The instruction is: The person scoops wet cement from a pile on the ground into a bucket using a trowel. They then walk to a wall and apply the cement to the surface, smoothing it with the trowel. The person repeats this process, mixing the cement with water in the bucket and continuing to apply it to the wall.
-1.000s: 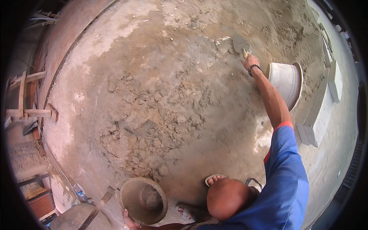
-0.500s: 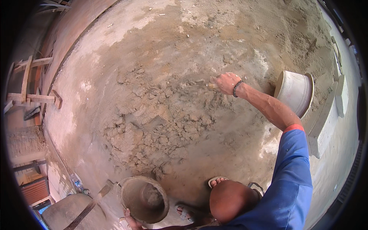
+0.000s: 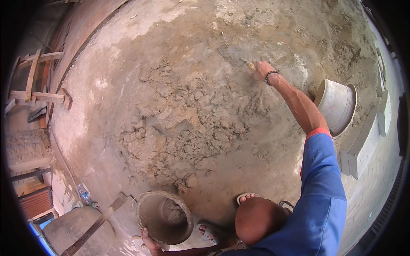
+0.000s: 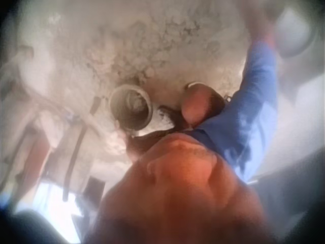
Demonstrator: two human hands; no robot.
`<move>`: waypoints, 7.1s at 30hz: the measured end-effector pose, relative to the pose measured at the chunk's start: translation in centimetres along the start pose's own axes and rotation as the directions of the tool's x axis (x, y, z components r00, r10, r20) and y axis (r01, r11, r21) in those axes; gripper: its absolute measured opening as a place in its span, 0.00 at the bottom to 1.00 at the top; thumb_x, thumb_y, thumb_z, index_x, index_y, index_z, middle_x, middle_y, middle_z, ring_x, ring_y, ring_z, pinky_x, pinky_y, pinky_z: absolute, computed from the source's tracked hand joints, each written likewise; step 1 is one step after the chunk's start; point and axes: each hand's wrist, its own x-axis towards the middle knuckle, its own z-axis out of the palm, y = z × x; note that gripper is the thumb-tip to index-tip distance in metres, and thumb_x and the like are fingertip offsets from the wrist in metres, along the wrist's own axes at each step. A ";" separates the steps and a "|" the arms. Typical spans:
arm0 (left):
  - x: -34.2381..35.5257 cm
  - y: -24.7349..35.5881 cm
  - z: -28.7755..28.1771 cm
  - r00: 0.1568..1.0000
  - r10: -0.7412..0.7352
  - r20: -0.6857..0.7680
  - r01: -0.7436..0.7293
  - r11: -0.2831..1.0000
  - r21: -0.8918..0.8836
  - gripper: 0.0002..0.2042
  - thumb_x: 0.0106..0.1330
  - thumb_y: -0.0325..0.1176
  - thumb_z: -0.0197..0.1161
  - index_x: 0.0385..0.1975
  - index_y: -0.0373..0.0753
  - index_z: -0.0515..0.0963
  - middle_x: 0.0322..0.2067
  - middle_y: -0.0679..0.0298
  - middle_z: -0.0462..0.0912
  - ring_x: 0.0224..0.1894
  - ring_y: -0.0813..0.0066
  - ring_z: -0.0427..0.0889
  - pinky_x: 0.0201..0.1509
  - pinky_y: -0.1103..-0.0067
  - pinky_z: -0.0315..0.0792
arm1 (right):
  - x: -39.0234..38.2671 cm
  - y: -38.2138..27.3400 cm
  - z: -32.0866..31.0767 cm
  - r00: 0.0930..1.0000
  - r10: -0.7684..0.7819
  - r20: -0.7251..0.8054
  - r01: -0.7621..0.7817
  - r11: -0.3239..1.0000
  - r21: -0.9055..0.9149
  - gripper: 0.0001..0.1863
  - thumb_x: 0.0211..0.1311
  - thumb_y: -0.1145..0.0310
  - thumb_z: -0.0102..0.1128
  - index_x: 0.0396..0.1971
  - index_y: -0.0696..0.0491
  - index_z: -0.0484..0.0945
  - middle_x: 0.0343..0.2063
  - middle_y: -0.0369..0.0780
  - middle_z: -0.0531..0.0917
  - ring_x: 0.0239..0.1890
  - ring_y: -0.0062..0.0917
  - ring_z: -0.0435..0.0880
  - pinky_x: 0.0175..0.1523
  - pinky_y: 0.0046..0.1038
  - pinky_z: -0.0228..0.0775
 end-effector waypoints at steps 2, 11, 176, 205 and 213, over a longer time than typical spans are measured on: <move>0.3 0.2 0.0 0.999 -0.032 0.023 0.032 0.999 -0.030 0.36 0.60 0.38 0.61 0.67 0.38 0.54 0.58 0.49 0.68 0.55 0.51 0.71 0.59 0.56 0.68 | -3.4 -4.8 0.4 0.972 -0.154 0.176 0.180 0.973 -0.146 0.19 0.54 0.65 0.61 0.44 0.59 0.74 0.30 0.53 0.83 0.38 0.46 0.84 0.42 0.43 0.77; 0.7 0.3 0.1 1.000 -0.019 -0.022 0.021 0.994 0.106 0.34 0.59 0.42 0.62 0.64 0.37 0.58 0.57 0.51 0.68 0.55 0.52 0.71 0.58 0.59 0.68 | -10.8 8.1 -2.0 0.848 0.464 -0.257 -0.441 0.886 0.145 0.24 0.55 0.64 0.59 0.49 0.59 0.66 0.32 0.56 0.82 0.40 0.50 0.82 0.43 0.45 0.75; -2.7 1.6 6.5 0.987 0.110 -0.120 -0.118 0.991 -0.061 0.11 0.64 0.28 0.58 0.45 0.36 0.71 0.42 0.60 0.79 0.43 0.69 0.79 0.48 0.73 0.74 | -21.4 -18.9 10.3 0.959 -0.181 0.217 0.127 0.962 0.243 0.22 0.53 0.65 0.60 0.45 0.61 0.69 0.33 0.58 0.81 0.41 0.53 0.80 0.46 0.45 0.74; -3.1 -1.1 5.3 0.963 0.230 -0.139 -0.251 0.955 -0.156 0.13 0.63 0.29 0.60 0.45 0.31 0.71 0.40 0.60 0.78 0.41 0.76 0.74 0.48 0.78 0.68 | -19.5 -23.8 10.6 0.978 -0.183 0.095 0.127 0.898 0.422 0.17 0.56 0.71 0.59 0.45 0.64 0.76 0.26 0.49 0.83 0.28 0.36 0.83 0.35 0.36 0.73; -3.3 -1.2 6.4 0.955 0.231 -0.185 -0.261 0.952 -0.159 0.15 0.63 0.28 0.60 0.47 0.31 0.70 0.42 0.59 0.78 0.44 0.74 0.76 0.51 0.77 0.69 | -18.1 -22.4 11.3 0.941 -0.318 -0.115 0.337 0.899 0.280 0.17 0.53 0.68 0.60 0.41 0.63 0.76 0.32 0.55 0.82 0.38 0.50 0.81 0.41 0.42 0.73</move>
